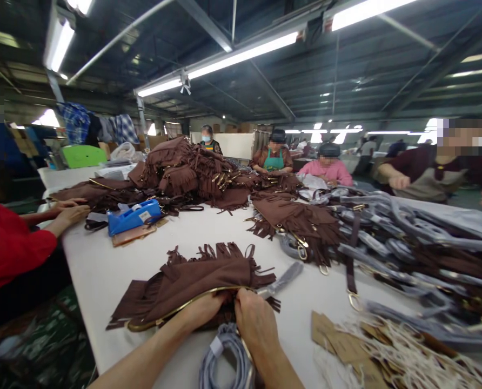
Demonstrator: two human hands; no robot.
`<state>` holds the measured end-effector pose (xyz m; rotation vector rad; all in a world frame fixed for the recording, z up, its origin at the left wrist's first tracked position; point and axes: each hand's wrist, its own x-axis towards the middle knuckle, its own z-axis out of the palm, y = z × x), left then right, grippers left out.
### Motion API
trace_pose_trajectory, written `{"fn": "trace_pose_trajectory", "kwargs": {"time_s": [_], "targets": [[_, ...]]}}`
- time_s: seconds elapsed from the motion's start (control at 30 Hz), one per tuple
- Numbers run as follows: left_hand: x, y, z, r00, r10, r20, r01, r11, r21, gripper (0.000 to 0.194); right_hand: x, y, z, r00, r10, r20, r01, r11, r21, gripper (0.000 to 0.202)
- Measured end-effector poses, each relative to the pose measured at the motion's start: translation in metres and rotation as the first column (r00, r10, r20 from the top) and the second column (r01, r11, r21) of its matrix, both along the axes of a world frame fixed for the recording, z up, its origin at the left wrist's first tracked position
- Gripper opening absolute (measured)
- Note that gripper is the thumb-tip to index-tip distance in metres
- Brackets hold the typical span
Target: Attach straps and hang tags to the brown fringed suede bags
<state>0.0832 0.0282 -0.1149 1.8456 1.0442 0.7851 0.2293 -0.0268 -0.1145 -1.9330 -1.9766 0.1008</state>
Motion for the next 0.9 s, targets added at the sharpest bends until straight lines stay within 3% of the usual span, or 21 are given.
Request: {"fn": "trace_pose_trajectory", "kwargs": {"time_s": [0.13, 0.23, 0.33, 0.4, 0.47, 0.53, 0.63, 0.73, 0.9], "targets": [[0.004, -0.002, 0.001, 0.993, 0.041, -0.108, -0.025, 0.99, 0.138, 0.033, 0.003, 0.002, -0.004, 0.999, 0.04, -0.035, -0.039, 0.999, 0.024, 0.024], [0.002, -0.009, 0.01, 0.988, 0.029, -0.154, 0.003, 0.98, 0.199, 0.032, 0.011, 0.001, -0.001, 0.992, 0.102, -0.068, -0.097, 0.993, 0.071, 0.024], [-0.005, -0.021, 0.024, 0.977, -0.057, -0.205, 0.096, 0.977, 0.188, 0.027, 0.02, -0.001, 0.008, 0.949, 0.185, -0.257, -0.151, 0.978, 0.144, 0.025], [-0.011, -0.029, 0.033, 0.963, -0.108, -0.248, 0.158, 0.968, 0.192, 0.022, 0.024, -0.003, 0.015, 0.842, 0.208, -0.497, -0.161, 0.978, 0.136, 0.025], [-0.013, -0.036, 0.041, 0.971, -0.117, -0.208, 0.163, 0.961, 0.224, 0.017, 0.024, -0.004, 0.022, 0.665, 0.173, -0.727, -0.163, 0.983, 0.085, 0.026], [-0.011, -0.039, 0.044, 0.992, -0.117, -0.052, 0.125, 0.973, 0.195, 0.013, 0.022, -0.004, 0.027, 0.454, 0.113, -0.884, -0.177, 0.984, 0.035, 0.032], [-0.001, -0.04, 0.042, 0.967, -0.131, 0.217, 0.143, 0.989, -0.039, 0.011, 0.016, -0.004, 0.029, 0.221, 0.051, -0.974, -0.189, 0.982, 0.008, 0.042], [0.01, -0.04, 0.035, 0.929, -0.128, 0.346, 0.211, 0.954, -0.212, 0.01, 0.011, -0.002, 0.023, 0.168, 0.068, -0.983, -0.159, 0.986, 0.041, 0.046], [0.02, -0.042, 0.031, 0.9, -0.148, 0.41, 0.284, 0.913, -0.293, 0.015, 0.008, 0.006, 0.008, 0.174, 0.098, -0.98, -0.186, 0.98, 0.065, 0.052]]}}
